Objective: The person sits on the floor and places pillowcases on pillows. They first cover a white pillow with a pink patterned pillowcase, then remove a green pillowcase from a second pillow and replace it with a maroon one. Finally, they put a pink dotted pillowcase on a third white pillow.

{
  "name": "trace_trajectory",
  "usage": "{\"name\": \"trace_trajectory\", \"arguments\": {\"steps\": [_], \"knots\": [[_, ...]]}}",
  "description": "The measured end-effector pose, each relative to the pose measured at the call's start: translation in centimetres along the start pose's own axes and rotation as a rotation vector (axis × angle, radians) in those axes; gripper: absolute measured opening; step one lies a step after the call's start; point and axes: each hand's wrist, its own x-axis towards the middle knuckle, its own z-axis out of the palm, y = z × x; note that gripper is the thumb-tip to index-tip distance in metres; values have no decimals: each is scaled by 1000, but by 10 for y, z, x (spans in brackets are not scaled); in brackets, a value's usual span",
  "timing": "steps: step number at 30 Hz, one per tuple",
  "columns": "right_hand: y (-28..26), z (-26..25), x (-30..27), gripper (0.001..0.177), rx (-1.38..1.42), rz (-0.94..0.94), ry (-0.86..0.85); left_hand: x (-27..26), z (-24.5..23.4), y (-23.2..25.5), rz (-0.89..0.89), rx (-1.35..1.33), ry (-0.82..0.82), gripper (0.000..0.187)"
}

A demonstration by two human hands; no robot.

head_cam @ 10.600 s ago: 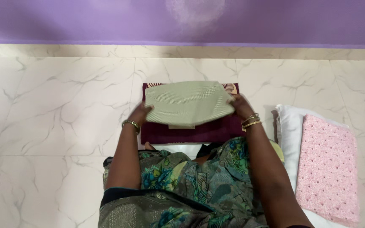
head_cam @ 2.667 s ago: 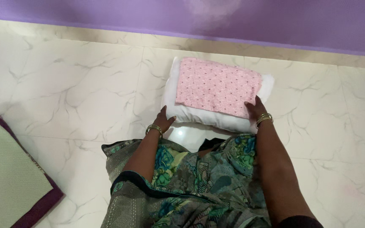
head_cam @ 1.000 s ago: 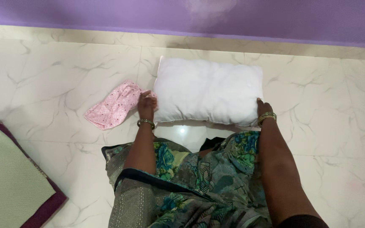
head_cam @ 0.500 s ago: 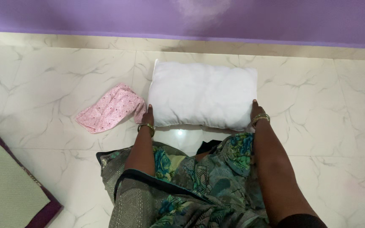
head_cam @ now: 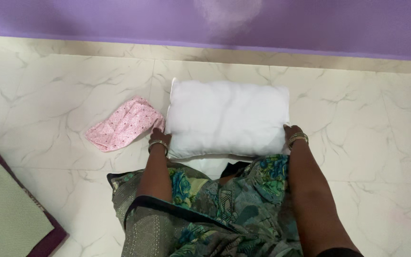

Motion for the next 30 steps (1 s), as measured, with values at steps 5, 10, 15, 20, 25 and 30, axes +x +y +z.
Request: {"name": "trace_trajectory", "arguments": {"steps": [5,10,15,20,25,30], "knots": [[-1,6,-2,52,111,-385,402,0,1,12,391,-307,247,62],[-17,7,8,70,394,-105,154,2,6,17,312,-280,141,69],[-6,5,10,69,407,21,114,5,-1,-2,382,26,-4,69],[-4,6,6,62,467,-58,298,0,-5,-3,277,-27,4,62],[-11,-14,-12,50,1070,-414,452,-31,-26,29,427,-403,231,52],[2,-30,-18,37,1508,-559,358,-42,-56,48,576,-1035,51,48]]}}
